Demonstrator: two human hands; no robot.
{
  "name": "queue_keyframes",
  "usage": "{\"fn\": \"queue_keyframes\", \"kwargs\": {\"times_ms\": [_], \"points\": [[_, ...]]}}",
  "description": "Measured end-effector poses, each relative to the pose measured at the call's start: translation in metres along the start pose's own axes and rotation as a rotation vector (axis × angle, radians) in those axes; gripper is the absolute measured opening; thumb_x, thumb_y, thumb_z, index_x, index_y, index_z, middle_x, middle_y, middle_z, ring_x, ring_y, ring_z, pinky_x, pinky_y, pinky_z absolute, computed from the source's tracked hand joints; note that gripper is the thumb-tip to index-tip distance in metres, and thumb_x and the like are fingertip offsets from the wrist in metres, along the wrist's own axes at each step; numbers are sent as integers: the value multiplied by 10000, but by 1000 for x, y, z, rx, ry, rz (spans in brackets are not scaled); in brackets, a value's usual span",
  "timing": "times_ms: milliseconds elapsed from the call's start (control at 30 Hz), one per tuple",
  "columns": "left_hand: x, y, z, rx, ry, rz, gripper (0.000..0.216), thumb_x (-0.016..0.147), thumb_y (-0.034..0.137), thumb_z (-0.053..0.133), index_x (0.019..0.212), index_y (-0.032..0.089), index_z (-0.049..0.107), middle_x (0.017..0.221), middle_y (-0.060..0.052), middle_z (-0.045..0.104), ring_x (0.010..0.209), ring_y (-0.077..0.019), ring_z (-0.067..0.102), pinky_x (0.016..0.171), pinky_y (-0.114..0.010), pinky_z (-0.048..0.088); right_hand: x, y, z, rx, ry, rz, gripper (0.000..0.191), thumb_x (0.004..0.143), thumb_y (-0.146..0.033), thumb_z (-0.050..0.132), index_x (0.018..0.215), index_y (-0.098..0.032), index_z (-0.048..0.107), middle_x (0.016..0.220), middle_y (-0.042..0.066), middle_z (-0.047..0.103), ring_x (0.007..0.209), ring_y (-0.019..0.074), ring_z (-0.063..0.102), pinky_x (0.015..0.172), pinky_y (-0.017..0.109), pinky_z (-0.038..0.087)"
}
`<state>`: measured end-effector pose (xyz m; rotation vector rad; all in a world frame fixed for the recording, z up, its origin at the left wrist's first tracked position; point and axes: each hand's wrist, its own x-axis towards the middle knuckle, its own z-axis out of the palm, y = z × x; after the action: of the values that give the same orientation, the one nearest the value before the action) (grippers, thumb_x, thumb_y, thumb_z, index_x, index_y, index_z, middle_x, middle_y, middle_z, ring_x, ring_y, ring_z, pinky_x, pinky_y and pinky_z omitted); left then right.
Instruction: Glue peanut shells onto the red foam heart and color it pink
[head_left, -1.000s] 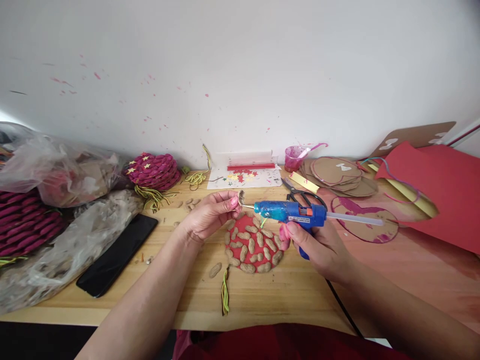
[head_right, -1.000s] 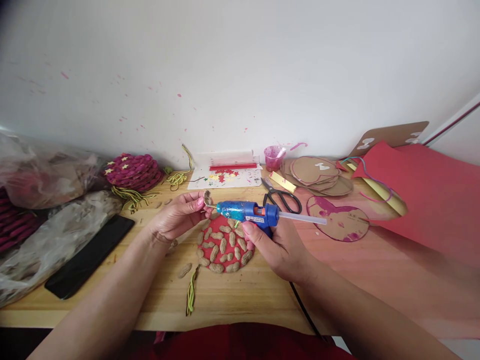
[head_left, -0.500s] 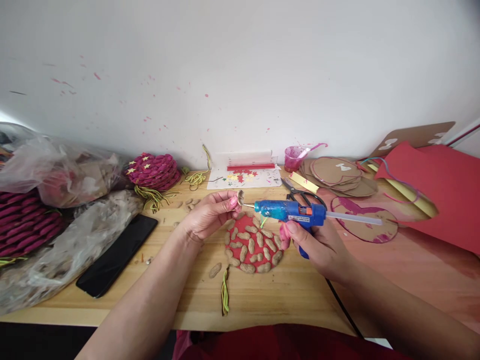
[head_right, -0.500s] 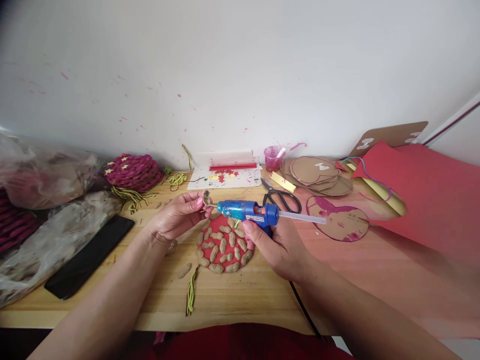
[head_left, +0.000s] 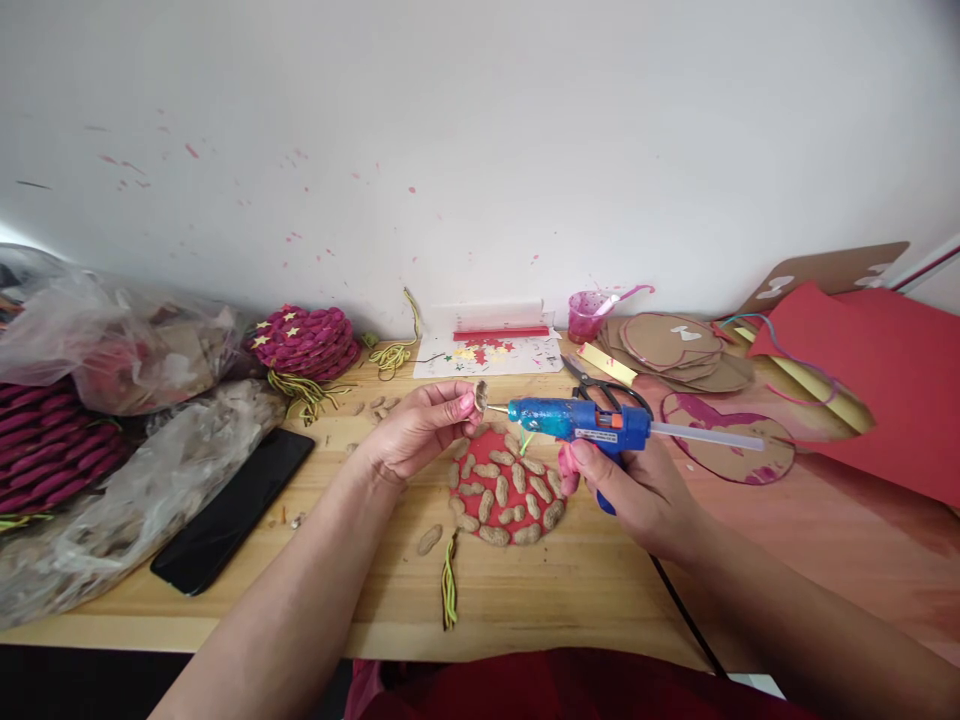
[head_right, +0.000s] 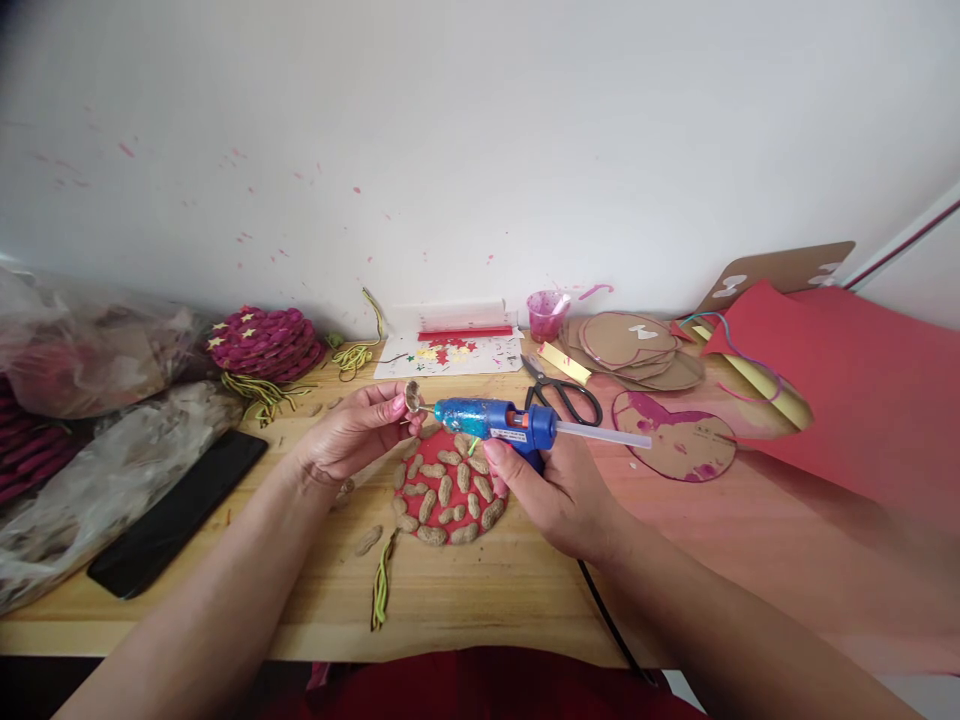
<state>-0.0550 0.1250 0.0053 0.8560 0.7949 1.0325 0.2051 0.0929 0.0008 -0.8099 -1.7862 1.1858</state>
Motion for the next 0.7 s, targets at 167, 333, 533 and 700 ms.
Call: {"fn": "queue_keyframes", "kwargs": {"times_ms": [167, 333, 533, 700], "points": [[-1, 4, 1, 26, 28, 18, 359, 623, 334, 960, 742, 107, 709, 686, -28, 642, 633, -100, 590, 637, -214, 500, 1, 1, -1, -93, 30, -3, 333, 1035, -444, 502, 816, -212, 596, 722, 16, 642, 660, 151, 612, 606, 303, 465], [-7, 15, 2, 239, 117, 81, 380, 589, 390, 963, 772, 144, 739, 682, 9, 646, 621, -84, 569, 640, -209, 489, 7, 2, 1, -66, 56, 123, 404, 1003, -544, 518, 823, -196, 617, 672, 14, 650, 528, 116, 540, 491, 268, 410], [-18, 20, 12, 984, 190, 90, 217, 784, 390, 792, 858, 187, 777, 832, -35, 763, 755, -160, 662, 724, -273, 508, 13, -1, 7, 234, 134, 443, 503, 851, -697, 636, 793, -197, 624, 775, 49, 683, 635, 167, 659, 501, 266, 502], [-23, 14, 21, 1313, 233, 106, 149, 839, 331, 685, 845, 212, 774, 864, -35, 760, 762, -189, 683, 725, -312, 528, 13, 3, 13, 338, 186, 523, 465, 829, -662, 684, 825, -197, 659, 902, 62, 703, 735, 187, 679, 512, 267, 527]]}}
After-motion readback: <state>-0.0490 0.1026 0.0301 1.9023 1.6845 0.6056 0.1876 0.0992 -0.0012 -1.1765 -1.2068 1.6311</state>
